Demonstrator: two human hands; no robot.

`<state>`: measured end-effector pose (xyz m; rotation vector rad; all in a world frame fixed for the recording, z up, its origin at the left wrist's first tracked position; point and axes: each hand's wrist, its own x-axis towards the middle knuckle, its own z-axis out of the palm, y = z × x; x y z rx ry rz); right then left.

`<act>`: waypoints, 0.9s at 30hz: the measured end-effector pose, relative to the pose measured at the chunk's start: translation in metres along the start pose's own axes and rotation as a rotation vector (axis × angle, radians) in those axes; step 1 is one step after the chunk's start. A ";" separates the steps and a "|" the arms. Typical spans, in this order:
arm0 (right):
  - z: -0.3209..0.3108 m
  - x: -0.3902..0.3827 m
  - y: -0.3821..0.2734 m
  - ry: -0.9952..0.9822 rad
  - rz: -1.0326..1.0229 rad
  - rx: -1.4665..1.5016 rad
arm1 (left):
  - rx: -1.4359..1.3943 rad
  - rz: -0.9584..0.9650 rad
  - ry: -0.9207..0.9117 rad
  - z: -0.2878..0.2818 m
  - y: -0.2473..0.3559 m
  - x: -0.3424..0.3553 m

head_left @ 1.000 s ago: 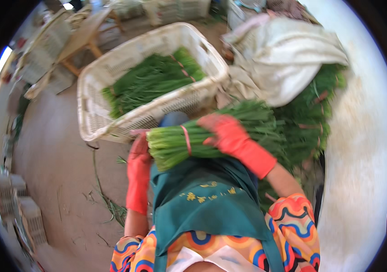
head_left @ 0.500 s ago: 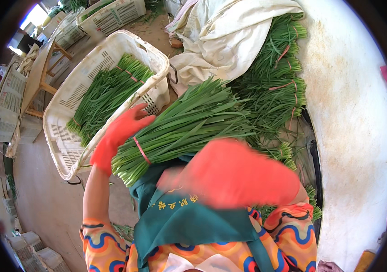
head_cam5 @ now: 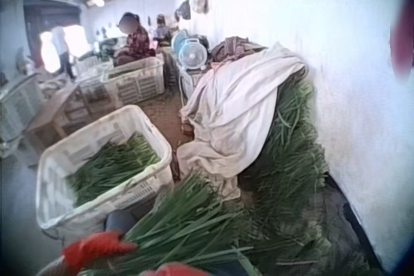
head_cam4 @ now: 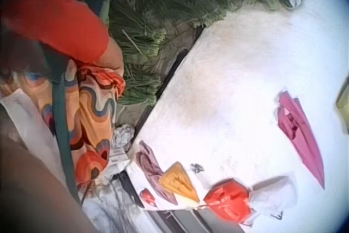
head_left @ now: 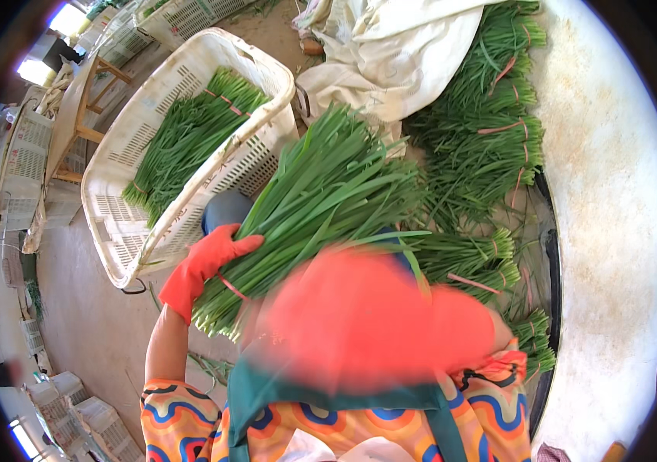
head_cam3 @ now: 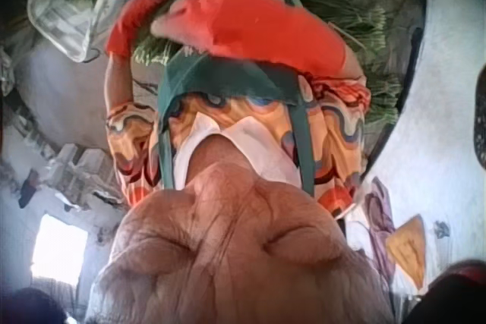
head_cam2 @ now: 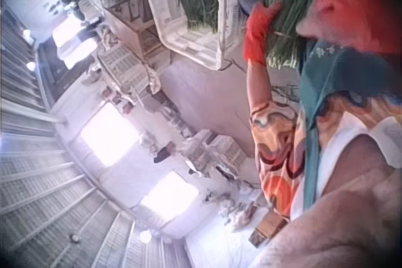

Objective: The person gathers green onions, aligns them into bundles, and ties them with rubber bands. The person places the finished bundles into a white plastic basket.

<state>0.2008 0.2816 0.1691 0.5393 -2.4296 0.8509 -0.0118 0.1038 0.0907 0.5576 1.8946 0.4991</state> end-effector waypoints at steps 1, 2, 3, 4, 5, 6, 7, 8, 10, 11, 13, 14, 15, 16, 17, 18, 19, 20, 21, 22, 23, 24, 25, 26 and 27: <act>0.003 -0.015 0.024 0.078 0.234 -0.024 | 0.038 -0.015 0.025 0.000 0.001 -0.002; 0.010 -0.036 0.049 0.161 0.568 -0.004 | 0.070 -0.038 0.055 0.001 0.001 -0.006; 0.013 -0.054 0.063 0.246 0.917 0.082 | 0.081 -0.005 0.053 0.000 0.003 -0.002; 0.024 -0.078 0.081 0.303 1.048 0.147 | 0.057 0.005 0.012 0.000 0.003 -0.001; 0.031 -0.088 0.083 0.282 1.073 0.089 | 0.041 0.011 -0.039 -0.002 0.004 0.002; 0.032 -0.090 0.087 0.233 1.016 0.035 | 0.028 0.027 -0.080 -0.007 0.008 0.008; 0.036 -0.089 0.091 0.177 0.956 -0.009 | 0.032 0.099 -0.126 -0.010 -0.001 0.017; 0.040 -0.090 0.095 0.121 0.894 -0.051 | 0.033 0.153 -0.130 -0.010 -0.004 0.026; 0.049 -0.097 0.106 0.080 0.820 -0.135 | 0.032 0.273 -0.132 -0.012 0.007 0.043; 0.051 -0.097 0.109 0.084 0.797 -0.149 | -0.101 0.254 -0.176 -0.011 0.015 0.053; 0.054 -0.094 0.109 0.112 0.754 -0.207 | -0.367 0.213 -0.265 -0.005 0.029 0.075; 0.056 -0.091 0.107 0.137 0.729 -0.252 | -0.412 0.219 -0.230 -0.001 0.026 0.081; 0.058 -0.090 0.104 0.161 0.710 -0.297 | -0.456 0.222 -0.199 0.005 0.027 0.083; 0.059 -0.090 0.101 0.193 0.747 -0.295 | -0.501 0.226 -0.167 0.009 0.029 0.084; 0.061 -0.089 0.099 0.224 0.784 -0.292 | -0.532 0.200 -0.101 0.011 0.028 0.078; 0.062 -0.087 0.098 0.254 0.820 -0.289 | -0.533 0.207 -0.034 0.013 0.027 0.076; 0.065 -0.088 0.100 0.365 0.906 -0.270 | -0.533 0.213 0.033 0.014 0.026 0.074; 0.064 -0.098 0.114 0.522 0.917 -0.285 | -0.534 0.219 0.101 0.015 0.025 0.072; 0.055 -0.115 0.130 0.619 1.195 -0.050 | -0.621 0.213 0.176 0.017 0.025 0.071; 0.033 -0.110 0.132 0.711 1.361 0.123 | -0.680 0.219 0.183 0.016 0.021 0.071; 0.021 -0.112 0.137 0.719 1.304 -0.037 | -0.731 0.228 0.182 0.015 0.020 0.069; 0.009 -0.098 0.130 0.592 1.324 -0.267 | -0.785 0.236 0.187 0.014 0.018 0.068; 0.001 -0.072 0.115 0.511 1.298 -0.267 | -0.750 0.239 0.207 0.014 0.012 0.072; 0.002 -0.048 0.099 0.435 1.280 -0.272 | -0.739 0.245 0.209 0.015 0.009 0.076; 0.015 -0.036 0.092 0.327 1.137 -0.244 | -0.730 0.254 0.221 0.016 0.007 0.078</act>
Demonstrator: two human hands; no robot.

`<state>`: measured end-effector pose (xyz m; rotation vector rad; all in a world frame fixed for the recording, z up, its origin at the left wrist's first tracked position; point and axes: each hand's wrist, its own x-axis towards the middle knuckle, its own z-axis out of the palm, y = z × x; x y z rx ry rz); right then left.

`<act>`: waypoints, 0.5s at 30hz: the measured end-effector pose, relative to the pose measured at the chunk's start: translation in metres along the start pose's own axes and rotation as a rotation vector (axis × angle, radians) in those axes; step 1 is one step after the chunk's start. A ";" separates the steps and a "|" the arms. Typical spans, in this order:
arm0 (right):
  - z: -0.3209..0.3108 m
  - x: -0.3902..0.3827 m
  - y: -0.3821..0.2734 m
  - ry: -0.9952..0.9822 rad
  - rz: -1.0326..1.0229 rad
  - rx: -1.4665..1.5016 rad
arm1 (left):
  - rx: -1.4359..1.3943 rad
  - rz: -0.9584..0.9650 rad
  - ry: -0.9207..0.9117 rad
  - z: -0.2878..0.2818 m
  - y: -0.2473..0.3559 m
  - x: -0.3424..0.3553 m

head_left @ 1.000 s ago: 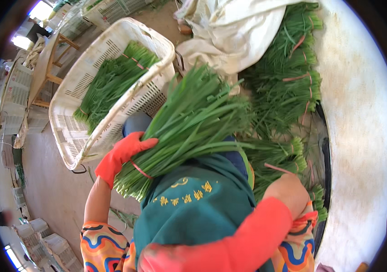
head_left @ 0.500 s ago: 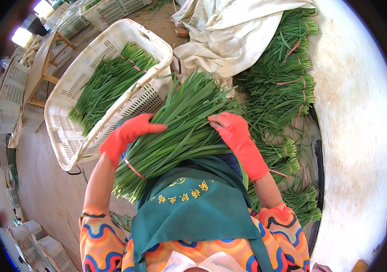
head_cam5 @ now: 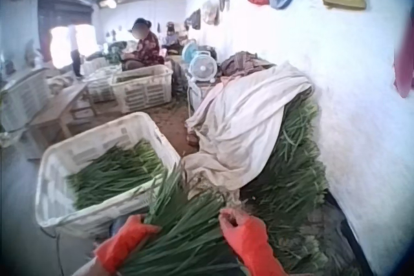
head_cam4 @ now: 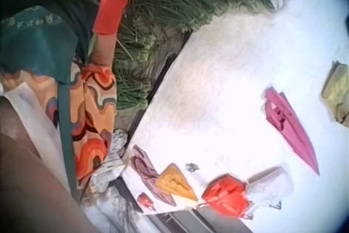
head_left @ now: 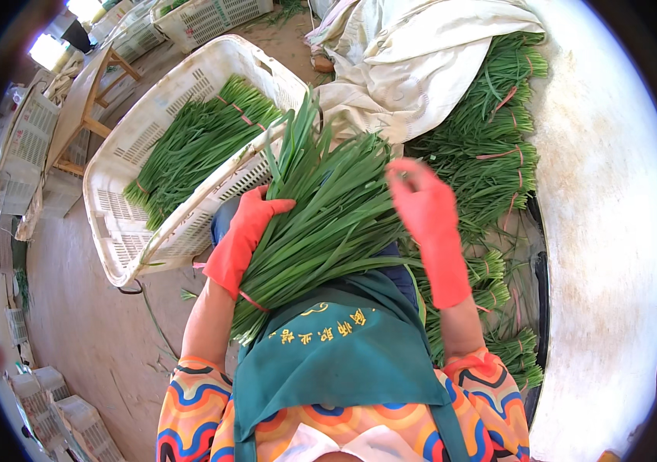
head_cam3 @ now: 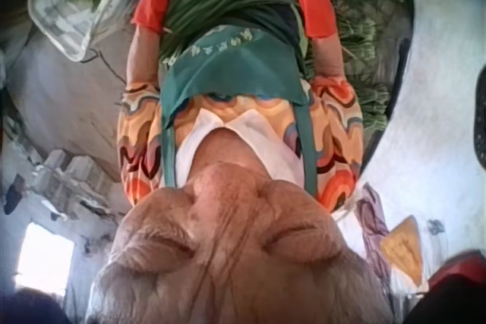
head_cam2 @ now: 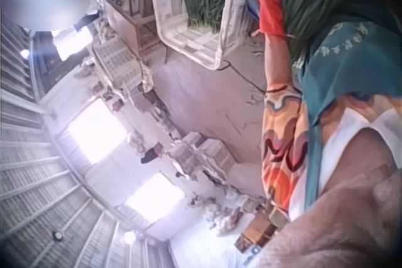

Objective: The person gathers green onions, aligns them into bundles, and ties them with rubber bands. The person places the finished bundles into a white plastic basket.

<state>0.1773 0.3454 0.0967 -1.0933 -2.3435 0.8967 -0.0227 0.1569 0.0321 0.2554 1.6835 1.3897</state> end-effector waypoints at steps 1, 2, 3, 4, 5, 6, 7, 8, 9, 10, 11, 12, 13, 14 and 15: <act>0.011 -0.006 -0.014 -0.091 -0.155 -0.004 | 0.009 0.014 0.006 0.000 0.000 0.002; 0.021 -0.011 -0.027 -0.275 -0.125 -0.039 | 0.023 0.016 0.013 0.002 0.004 0.001; 0.030 -0.014 -0.040 -0.462 -0.098 -0.072 | 0.037 0.019 0.027 0.003 0.008 -0.003; 0.048 -0.013 -0.041 -0.493 -0.088 -0.133 | 0.055 0.024 0.029 0.006 0.012 -0.004; 0.065 -0.011 -0.035 -0.528 -0.080 -0.194 | 0.009 0.036 0.023 0.008 0.012 -0.005; 0.072 -0.011 -0.031 -0.523 -0.092 -0.178 | -0.039 0.041 0.020 0.007 0.010 -0.006; 0.077 -0.013 -0.028 -0.518 -0.103 -0.162 | -0.087 0.045 0.016 0.007 0.009 -0.007; 0.079 -0.015 -0.025 -0.511 -0.114 -0.146 | -0.108 0.043 0.006 0.006 0.007 -0.006; 0.080 -0.017 -0.026 -0.445 -0.129 -0.166 | -0.092 0.038 0.009 0.004 0.006 -0.006; 0.079 -0.020 -0.026 -0.379 -0.143 -0.186 | -0.075 0.032 0.011 0.003 0.006 -0.005; 0.080 -0.021 -0.025 -0.312 -0.155 -0.205 | -0.057 0.026 0.013 0.002 0.006 -0.005; 0.081 -0.019 -0.013 -0.173 -0.175 -0.170 | -0.056 0.024 0.010 0.002 0.005 -0.004; 0.077 -0.010 0.002 -0.052 -0.136 -0.191 | -0.073 0.021 0.000 0.004 0.007 -0.006; 0.065 0.000 0.019 0.105 -0.108 -0.164 | -0.089 0.017 -0.010 0.007 0.010 -0.009; 0.053 0.014 0.044 0.225 -0.090 -0.111 | -0.104 0.016 -0.018 0.009 0.012 -0.013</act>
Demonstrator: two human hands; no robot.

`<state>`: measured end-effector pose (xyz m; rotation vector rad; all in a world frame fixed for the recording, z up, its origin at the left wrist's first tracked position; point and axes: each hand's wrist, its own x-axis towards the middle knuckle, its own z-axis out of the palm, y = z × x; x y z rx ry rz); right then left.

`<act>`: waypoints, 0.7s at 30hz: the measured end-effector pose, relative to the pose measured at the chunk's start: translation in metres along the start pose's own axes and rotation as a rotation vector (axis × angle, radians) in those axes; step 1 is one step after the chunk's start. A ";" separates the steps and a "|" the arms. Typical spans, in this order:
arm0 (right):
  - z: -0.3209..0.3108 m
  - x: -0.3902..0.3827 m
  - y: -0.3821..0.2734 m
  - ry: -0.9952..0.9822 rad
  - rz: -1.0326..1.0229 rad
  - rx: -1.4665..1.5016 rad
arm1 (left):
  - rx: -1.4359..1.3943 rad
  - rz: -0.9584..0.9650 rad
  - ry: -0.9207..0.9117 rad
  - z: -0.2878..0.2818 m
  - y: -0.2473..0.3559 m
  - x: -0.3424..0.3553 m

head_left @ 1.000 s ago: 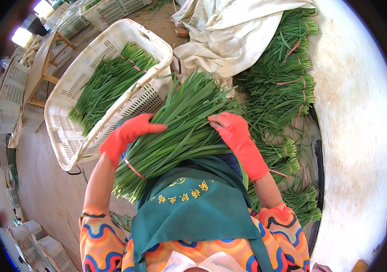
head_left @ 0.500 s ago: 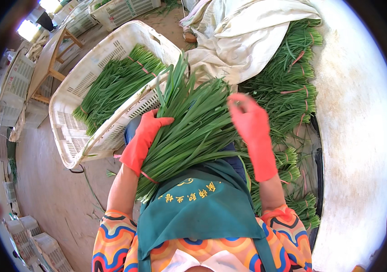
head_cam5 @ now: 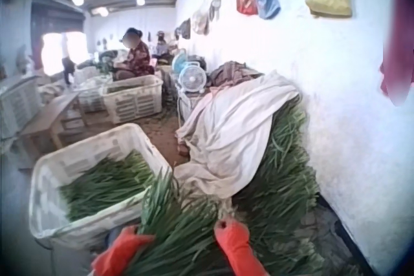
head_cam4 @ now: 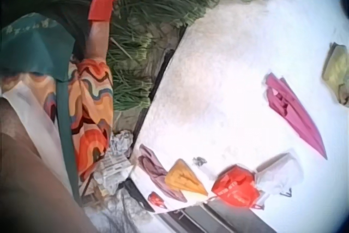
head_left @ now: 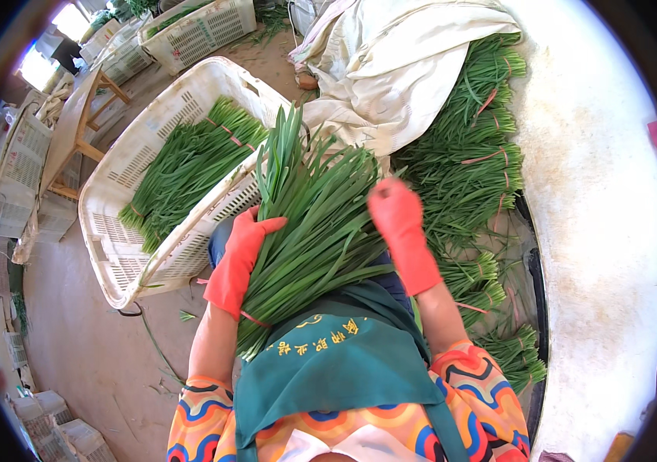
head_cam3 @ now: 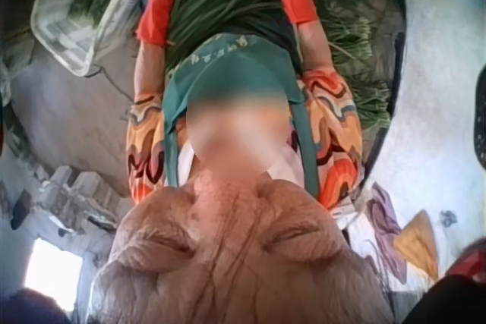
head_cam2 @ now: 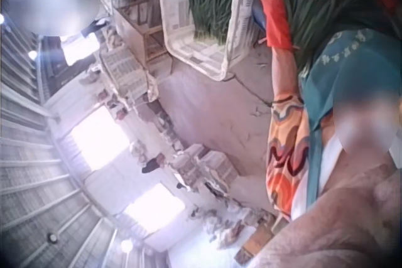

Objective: The person gathers green onions, aligns them into bundles, and ties them with rubber bands. The person places the finished bundles into a white plastic basket.

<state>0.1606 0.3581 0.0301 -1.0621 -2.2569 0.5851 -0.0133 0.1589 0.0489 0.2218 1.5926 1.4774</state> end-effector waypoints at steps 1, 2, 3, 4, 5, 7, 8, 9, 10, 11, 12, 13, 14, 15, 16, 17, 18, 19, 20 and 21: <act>-0.011 0.019 0.026 -0.087 0.188 -0.044 | 0.004 0.006 -0.009 0.001 -0.002 -0.001; -0.024 0.029 0.034 -0.022 0.178 -0.136 | 0.009 0.012 -0.013 0.000 -0.003 0.000; -0.035 0.034 0.028 -0.018 0.145 -0.021 | 0.017 0.020 -0.023 0.001 -0.003 0.002; -0.045 0.039 0.019 -0.021 0.107 0.099 | 0.018 0.023 -0.021 0.001 -0.003 0.000; -0.055 0.042 -0.002 -0.166 0.085 0.145 | 0.020 0.026 -0.021 0.002 -0.002 -0.002; -0.050 0.044 -0.028 -0.448 0.022 0.199 | 0.035 0.038 -0.024 0.003 -0.003 -0.002; -0.045 0.042 -0.036 -0.527 0.047 0.313 | 0.048 0.044 -0.030 0.004 -0.008 0.002; -0.039 0.041 -0.040 -0.551 0.011 0.238 | 0.059 0.051 -0.026 0.004 -0.007 0.002; -0.031 0.040 -0.039 -0.574 -0.024 0.162 | 0.055 0.046 -0.024 0.005 -0.006 0.001; -0.023 0.038 -0.034 -0.548 -0.021 0.221 | 0.051 0.041 -0.023 0.007 -0.003 -0.001; -0.013 0.033 -0.030 -0.528 -0.019 0.280 | 0.043 0.034 -0.017 0.007 -0.003 -0.003; -0.006 0.030 -0.026 -0.507 -0.016 0.338 | 0.046 0.040 -0.020 0.007 -0.003 -0.003; -0.003 0.026 -0.023 -0.477 0.065 0.432 | 0.070 0.047 -0.011 0.007 -0.003 -0.003; -0.003 0.020 -0.023 -0.446 0.148 0.522 | 0.092 0.052 -0.003 0.008 -0.002 -0.004; -0.003 0.018 -0.022 -0.412 0.232 0.611 | 0.114 0.058 0.003 0.011 0.000 -0.006; -0.006 0.021 -0.021 -0.305 0.327 0.638 | 0.148 0.049 0.031 0.013 0.003 -0.010; -0.012 0.027 -0.015 -0.190 0.419 0.660 | 0.155 0.056 0.022 0.014 0.002 -0.009; -0.018 0.038 0.000 -0.135 0.452 0.712 | 0.161 0.061 0.016 0.015 0.002 -0.010; -0.022 0.046 0.011 -0.079 0.485 0.764 | 0.167 0.066 0.011 0.016 0.002 -0.010; -0.028 0.046 0.001 -0.184 0.422 0.679 | 0.203 0.063 0.029 0.018 0.004 -0.012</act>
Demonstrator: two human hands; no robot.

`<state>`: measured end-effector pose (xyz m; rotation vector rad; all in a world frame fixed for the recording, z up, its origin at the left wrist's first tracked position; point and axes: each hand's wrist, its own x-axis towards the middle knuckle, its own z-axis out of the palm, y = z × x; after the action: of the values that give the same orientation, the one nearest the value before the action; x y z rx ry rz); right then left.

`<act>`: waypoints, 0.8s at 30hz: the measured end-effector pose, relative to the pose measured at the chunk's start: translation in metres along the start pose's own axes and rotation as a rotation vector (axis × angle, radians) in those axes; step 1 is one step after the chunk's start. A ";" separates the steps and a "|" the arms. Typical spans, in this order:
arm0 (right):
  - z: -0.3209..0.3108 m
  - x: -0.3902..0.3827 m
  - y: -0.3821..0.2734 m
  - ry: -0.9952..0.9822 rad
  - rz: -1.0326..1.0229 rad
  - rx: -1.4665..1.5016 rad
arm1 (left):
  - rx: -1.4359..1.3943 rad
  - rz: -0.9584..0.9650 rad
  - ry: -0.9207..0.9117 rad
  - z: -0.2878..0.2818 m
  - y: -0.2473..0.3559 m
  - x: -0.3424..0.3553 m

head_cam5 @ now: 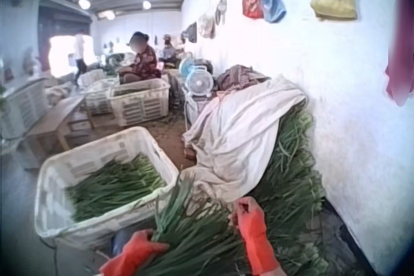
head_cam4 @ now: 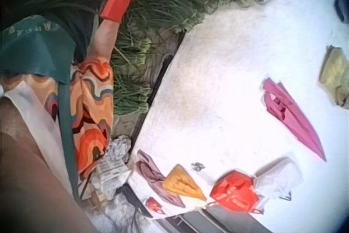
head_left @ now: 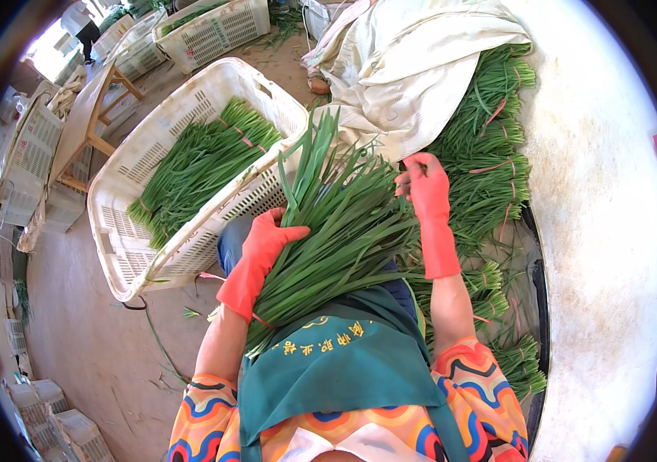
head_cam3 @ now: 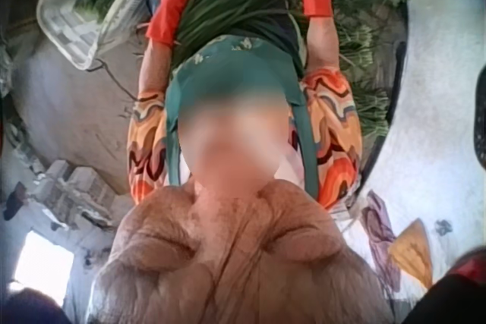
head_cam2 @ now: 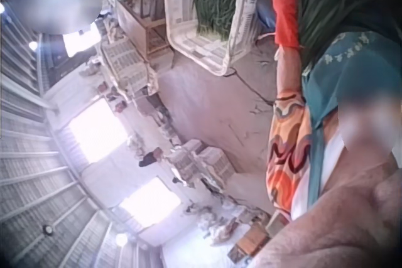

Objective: The person gathers green onions, aligns them into bundles, and ties them with rubber bands. The person places the finished bundles into a white plastic basket.

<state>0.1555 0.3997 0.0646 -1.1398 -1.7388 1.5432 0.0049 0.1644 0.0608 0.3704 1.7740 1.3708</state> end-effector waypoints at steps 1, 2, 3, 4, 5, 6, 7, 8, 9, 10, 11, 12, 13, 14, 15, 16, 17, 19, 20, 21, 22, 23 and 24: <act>0.007 -0.009 -0.021 -0.100 -0.023 -0.110 | 0.034 -0.004 0.022 0.002 0.004 -0.003; 0.015 -0.020 -0.042 -0.202 -0.043 -0.219 | 0.069 -0.011 0.045 0.002 0.005 -0.006; 0.023 -0.029 -0.056 -0.412 -0.040 -0.297 | 0.078 -0.001 0.040 0.001 0.003 -0.006; 0.034 -0.032 -0.058 -0.466 -0.049 -0.326 | 0.091 0.013 0.026 0.002 0.000 -0.002; 0.043 -0.034 -0.058 -0.521 -0.059 -0.356 | 0.104 0.026 0.015 0.003 -0.001 0.000; 0.054 -0.033 -0.054 -0.518 -0.128 -0.439 | 0.148 0.019 0.026 0.004 0.002 -0.003; 0.063 -0.030 -0.046 -0.506 -0.196 -0.524 | 0.192 0.013 0.030 0.007 0.009 -0.007; 0.068 -0.027 -0.038 -0.494 -0.264 -0.609 | 0.236 0.007 0.034 0.010 0.013 -0.010; 0.071 -0.026 -0.033 -0.489 -0.273 -0.605 | 0.232 0.002 0.031 0.010 0.014 -0.011; 0.073 -0.027 -0.029 -0.484 -0.282 -0.600 | 0.227 -0.002 0.026 0.009 0.015 -0.012; 0.076 -0.027 -0.023 -0.478 -0.290 -0.596 | 0.224 -0.007 0.021 0.009 0.016 -0.013; 0.081 -0.033 -0.016 -0.405 -0.273 -0.414 | 0.233 -0.007 0.018 0.009 0.016 -0.013; 0.081 -0.033 -0.014 -0.354 -0.172 -0.265 | 0.242 -0.007 0.013 0.010 0.016 -0.013; 0.078 -0.033 -0.013 -0.299 -0.071 -0.117 | 0.252 -0.007 0.007 0.010 0.016 -0.012; 0.071 -0.033 -0.014 -0.235 0.030 0.027 | 0.235 -0.008 -0.002 0.011 0.015 -0.011; 0.061 -0.023 -0.009 -0.103 0.029 0.139 | 0.218 -0.011 -0.003 0.010 0.014 -0.012; 0.049 -0.008 -0.002 0.031 0.026 0.251 | 0.202 -0.013 -0.005 0.010 0.013 -0.012; 0.038 -0.011 -0.016 0.185 -0.246 0.113 | 0.241 0.004 0.000 0.010 0.010 -0.009; 0.038 -0.025 -0.037 0.149 -0.289 -0.206 | 0.260 0.013 0.006 0.009 0.007 -0.008; 0.044 -0.046 -0.060 0.110 -0.321 -0.526 | 0.272 0.012 0.021 0.006 0.002 -0.007; 0.056 -0.060 -0.067 -0.036 -0.333 -0.610 | 0.290 0.017 0.024 0.004 -0.002 -0.003; 0.071 -0.070 -0.071 -0.185 -0.345 -0.691 | 0.307 0.023 0.029 0.005 -0.004 0.001; 0.086 -0.074 -0.065 -0.271 -0.360 -0.761 | 0.349 0.046 0.067 0.009 0.008 -0.008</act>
<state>0.1053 0.2932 0.1211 -0.8705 -2.6651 0.8498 0.0149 0.1677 0.0707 0.5610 2.0760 1.1124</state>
